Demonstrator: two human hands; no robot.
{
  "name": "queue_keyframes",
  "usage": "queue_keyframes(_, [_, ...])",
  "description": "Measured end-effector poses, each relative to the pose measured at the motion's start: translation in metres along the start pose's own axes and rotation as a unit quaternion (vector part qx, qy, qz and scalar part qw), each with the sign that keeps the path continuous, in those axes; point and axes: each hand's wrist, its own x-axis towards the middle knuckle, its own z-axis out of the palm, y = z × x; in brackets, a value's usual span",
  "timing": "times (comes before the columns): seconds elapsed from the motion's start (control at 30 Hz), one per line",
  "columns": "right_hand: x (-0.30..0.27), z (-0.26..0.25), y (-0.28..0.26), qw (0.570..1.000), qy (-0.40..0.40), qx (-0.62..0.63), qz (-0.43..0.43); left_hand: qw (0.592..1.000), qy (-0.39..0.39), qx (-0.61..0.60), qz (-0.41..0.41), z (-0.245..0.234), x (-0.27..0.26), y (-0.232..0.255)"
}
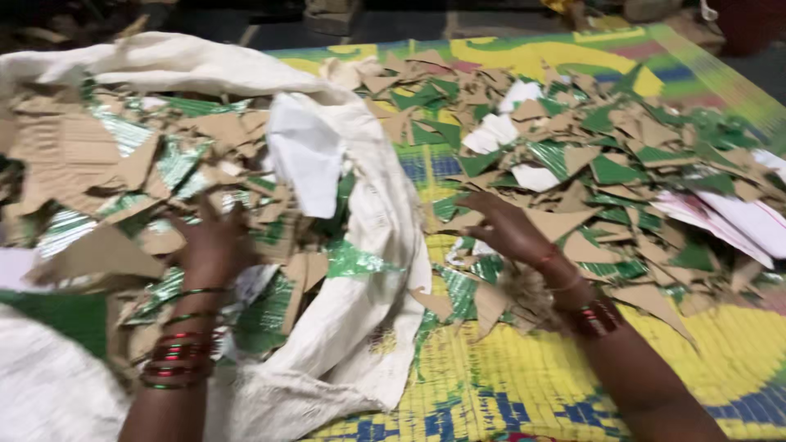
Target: The person sits on a colorful mat and sorts through a large pile of mixed paper scraps and cardboard pieces. They pick up handfuls of the material, separate the pieces, and place them into a large white sack positioned to the left.
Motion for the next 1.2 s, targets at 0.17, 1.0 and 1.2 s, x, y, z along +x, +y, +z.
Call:
queue_keyframes(0.17, [-0.079,-0.030,0.109,0.983,0.043,0.055,0.169,0.997,0.078,-0.012,0.017,0.078,0.049,-0.117])
queue_keyframes(1.0, [-0.135,0.008,0.204,0.940,0.018,-0.193,0.282,0.864,-0.154,-0.371,0.303,-0.029,0.157,0.408])
queue_keyframes(1.2, [-0.122,-0.001,0.177,0.924,-0.021,-0.212,0.318,0.857,-0.283,-0.410,0.133,0.017,0.178,0.460])
